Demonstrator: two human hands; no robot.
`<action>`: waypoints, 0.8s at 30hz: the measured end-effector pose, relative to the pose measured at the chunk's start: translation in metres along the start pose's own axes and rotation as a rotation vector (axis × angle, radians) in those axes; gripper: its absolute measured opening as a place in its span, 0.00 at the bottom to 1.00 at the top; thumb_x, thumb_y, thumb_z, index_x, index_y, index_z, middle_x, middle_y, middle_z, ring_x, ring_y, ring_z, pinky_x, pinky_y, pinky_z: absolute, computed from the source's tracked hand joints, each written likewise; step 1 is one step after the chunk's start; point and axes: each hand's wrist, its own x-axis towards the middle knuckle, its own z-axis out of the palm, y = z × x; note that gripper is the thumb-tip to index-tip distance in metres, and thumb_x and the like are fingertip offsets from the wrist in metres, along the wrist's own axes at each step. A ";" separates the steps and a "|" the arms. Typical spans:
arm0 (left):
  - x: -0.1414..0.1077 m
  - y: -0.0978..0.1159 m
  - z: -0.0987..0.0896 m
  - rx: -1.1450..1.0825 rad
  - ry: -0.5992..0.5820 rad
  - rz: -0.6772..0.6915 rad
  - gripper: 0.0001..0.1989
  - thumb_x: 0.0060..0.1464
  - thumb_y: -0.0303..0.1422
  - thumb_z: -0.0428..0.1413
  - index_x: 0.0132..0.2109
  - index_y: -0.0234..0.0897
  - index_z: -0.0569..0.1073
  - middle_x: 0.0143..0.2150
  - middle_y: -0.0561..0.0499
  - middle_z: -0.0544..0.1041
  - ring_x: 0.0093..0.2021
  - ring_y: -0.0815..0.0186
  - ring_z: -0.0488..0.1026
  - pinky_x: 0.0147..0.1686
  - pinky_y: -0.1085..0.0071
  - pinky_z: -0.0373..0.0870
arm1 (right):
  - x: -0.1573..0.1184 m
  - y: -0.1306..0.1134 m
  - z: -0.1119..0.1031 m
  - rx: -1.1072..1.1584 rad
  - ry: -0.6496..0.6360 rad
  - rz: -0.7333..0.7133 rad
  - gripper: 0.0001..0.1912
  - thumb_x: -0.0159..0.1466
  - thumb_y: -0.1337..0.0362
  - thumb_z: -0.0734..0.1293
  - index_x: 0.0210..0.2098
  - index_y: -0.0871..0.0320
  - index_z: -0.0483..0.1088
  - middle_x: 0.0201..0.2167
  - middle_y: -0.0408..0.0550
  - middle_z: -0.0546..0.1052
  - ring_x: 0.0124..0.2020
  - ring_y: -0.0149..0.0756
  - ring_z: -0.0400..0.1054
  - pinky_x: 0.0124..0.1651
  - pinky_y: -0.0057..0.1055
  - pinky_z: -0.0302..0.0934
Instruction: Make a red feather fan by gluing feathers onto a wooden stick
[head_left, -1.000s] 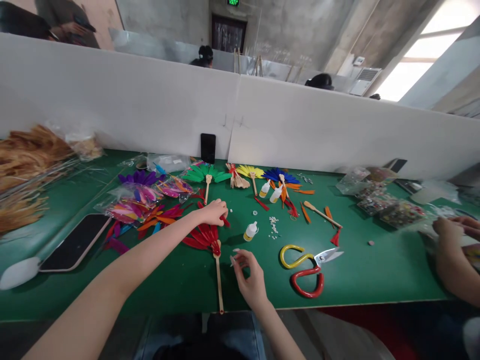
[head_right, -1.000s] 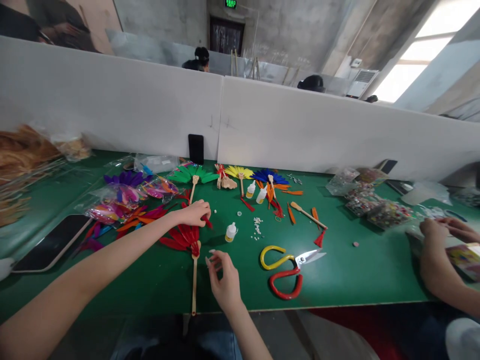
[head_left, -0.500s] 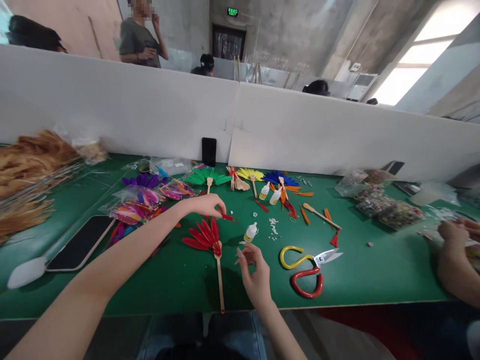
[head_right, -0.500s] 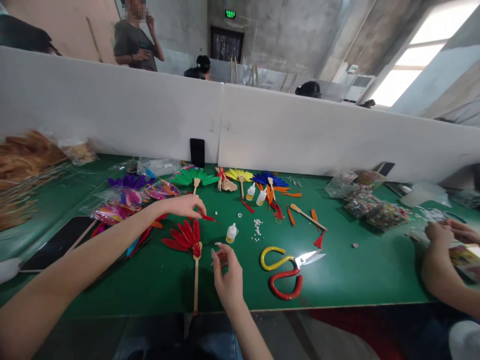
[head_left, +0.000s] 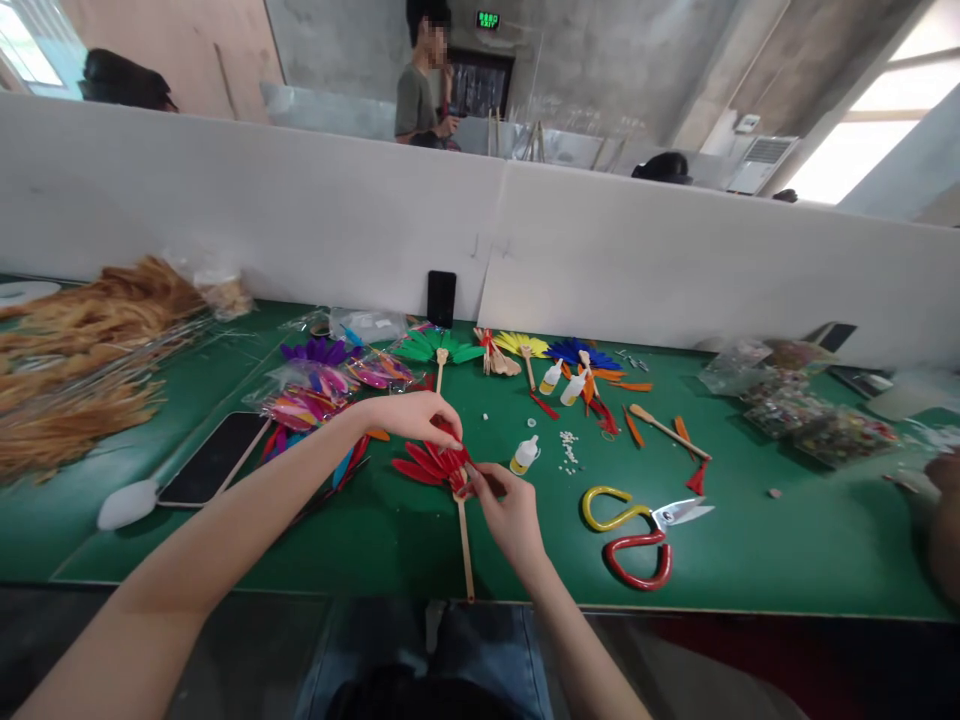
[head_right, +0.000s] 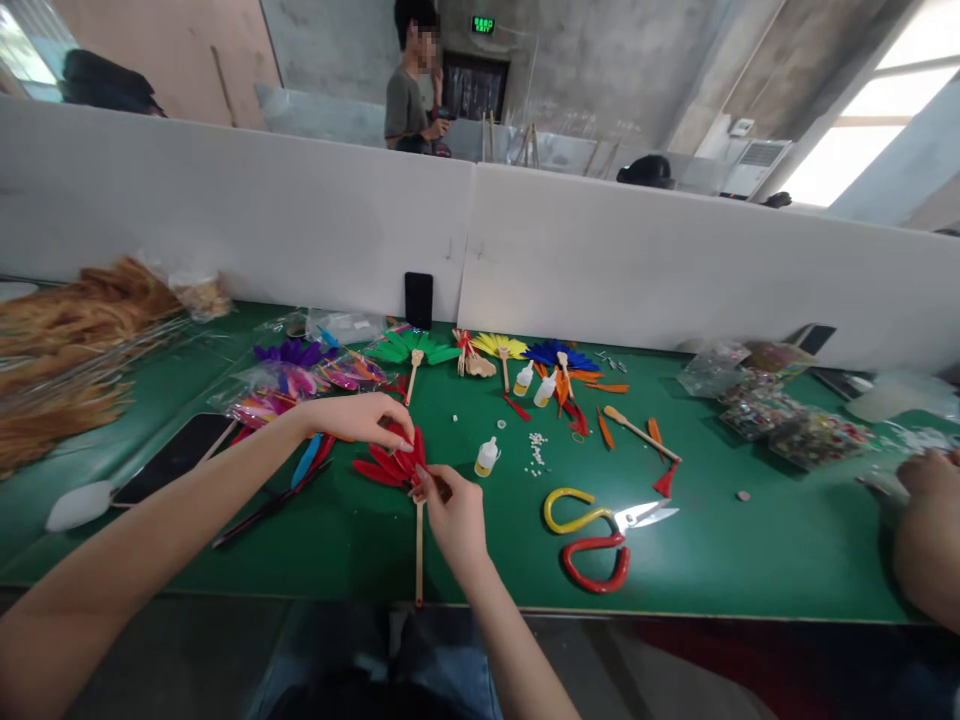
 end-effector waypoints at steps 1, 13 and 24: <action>-0.001 -0.003 0.005 -0.008 0.036 -0.016 0.12 0.47 0.42 0.58 0.34 0.39 0.77 0.29 0.53 0.76 0.29 0.68 0.69 0.28 0.76 0.59 | -0.001 0.000 0.002 0.043 0.032 0.019 0.13 0.62 0.57 0.60 0.32 0.59 0.72 0.22 0.47 0.77 0.24 0.36 0.72 0.29 0.28 0.66; 0.024 -0.020 0.064 -0.242 0.394 0.022 0.20 0.50 0.48 0.53 0.24 0.35 0.65 0.20 0.57 0.61 0.22 0.72 0.59 0.23 0.75 0.54 | -0.005 0.010 0.007 0.240 0.128 0.169 0.18 0.58 0.49 0.64 0.28 0.60 0.70 0.18 0.46 0.74 0.20 0.34 0.69 0.20 0.26 0.62; 0.036 -0.045 0.054 -0.075 0.410 -0.071 0.22 0.53 0.50 0.48 0.22 0.37 0.59 0.19 0.57 0.58 0.20 0.71 0.57 0.23 0.73 0.52 | -0.019 0.034 -0.006 0.135 0.070 0.158 0.18 0.61 0.51 0.62 0.30 0.61 0.71 0.20 0.46 0.75 0.21 0.32 0.70 0.22 0.25 0.63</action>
